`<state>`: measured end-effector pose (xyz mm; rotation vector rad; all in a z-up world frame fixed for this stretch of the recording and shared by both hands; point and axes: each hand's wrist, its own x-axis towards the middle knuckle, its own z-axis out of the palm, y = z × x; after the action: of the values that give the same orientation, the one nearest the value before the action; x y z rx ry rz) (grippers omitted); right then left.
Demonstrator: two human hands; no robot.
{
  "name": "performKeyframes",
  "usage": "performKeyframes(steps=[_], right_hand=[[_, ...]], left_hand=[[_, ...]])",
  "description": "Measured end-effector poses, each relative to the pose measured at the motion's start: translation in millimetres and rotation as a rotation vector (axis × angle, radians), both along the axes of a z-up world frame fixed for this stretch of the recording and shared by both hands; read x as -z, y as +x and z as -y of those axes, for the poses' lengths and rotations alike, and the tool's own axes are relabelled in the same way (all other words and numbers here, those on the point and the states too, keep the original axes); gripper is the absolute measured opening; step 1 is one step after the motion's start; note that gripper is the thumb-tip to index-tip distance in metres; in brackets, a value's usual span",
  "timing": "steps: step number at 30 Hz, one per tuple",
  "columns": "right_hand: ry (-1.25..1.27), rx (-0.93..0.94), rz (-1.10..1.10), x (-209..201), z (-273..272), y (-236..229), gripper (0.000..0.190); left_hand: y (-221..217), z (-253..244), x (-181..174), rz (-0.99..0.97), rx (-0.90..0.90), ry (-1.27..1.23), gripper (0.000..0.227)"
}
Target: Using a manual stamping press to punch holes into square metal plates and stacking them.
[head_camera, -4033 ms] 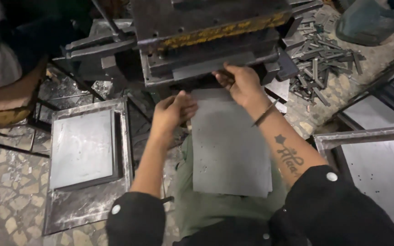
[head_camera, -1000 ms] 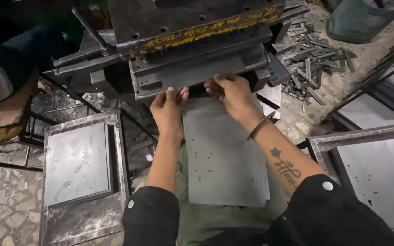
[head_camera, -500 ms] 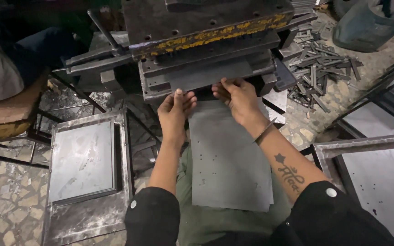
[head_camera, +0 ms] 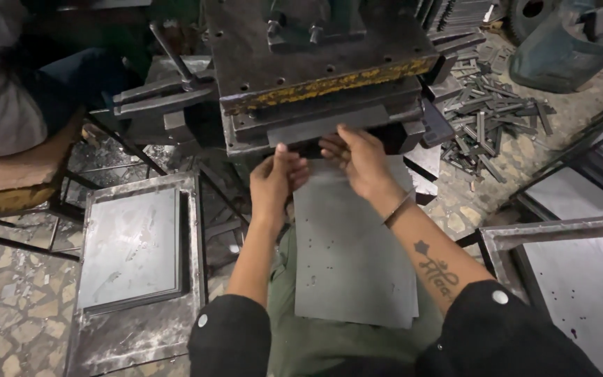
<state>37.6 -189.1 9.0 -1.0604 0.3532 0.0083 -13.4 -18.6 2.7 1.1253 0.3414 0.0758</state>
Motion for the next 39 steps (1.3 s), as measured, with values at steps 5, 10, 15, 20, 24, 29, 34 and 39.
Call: performKeyframes(steps=[5,10,15,20,24,29,34,39], right_hand=[[0.035,-0.140,-0.096,-16.6,-4.9,-0.9,0.020],[-0.483,-0.245,0.224,-40.1,20.0,-128.1,0.021],[0.073,-0.035,-0.186,66.0,52.4,-251.6,0.025],[0.088,-0.014,-0.497,80.5,49.6,-288.2,0.033],[-0.210,-0.366,-0.693,53.5,52.9,-275.0,0.049],[-0.255,-0.524,-0.668,69.2,52.2,-269.9,0.045],[-0.273,-0.578,-0.637,45.9,30.6,-260.5,0.043],[-0.258,-0.644,-0.550,51.7,30.1,-260.4,0.042]], left_hand=[[-29.6,-18.5,-5.5,-0.159,0.276,0.232,0.039],[-62.4,-124.2,-22.2,-0.271,0.292,0.289,0.050],[-65.3,-285.1,63.0,-0.324,-0.007,0.524,0.032],[-101.6,-376.6,218.6,-0.628,-0.043,1.593,0.074],[-124.7,-245.2,188.3,-0.788,0.105,1.505,0.105],[-144.4,-210.0,215.4,-0.434,0.061,1.742,0.108],[-147.0,-208.8,189.5,-0.434,0.076,1.809,0.076],[-180.9,-277.3,180.4,0.060,-0.333,1.728,0.053]])
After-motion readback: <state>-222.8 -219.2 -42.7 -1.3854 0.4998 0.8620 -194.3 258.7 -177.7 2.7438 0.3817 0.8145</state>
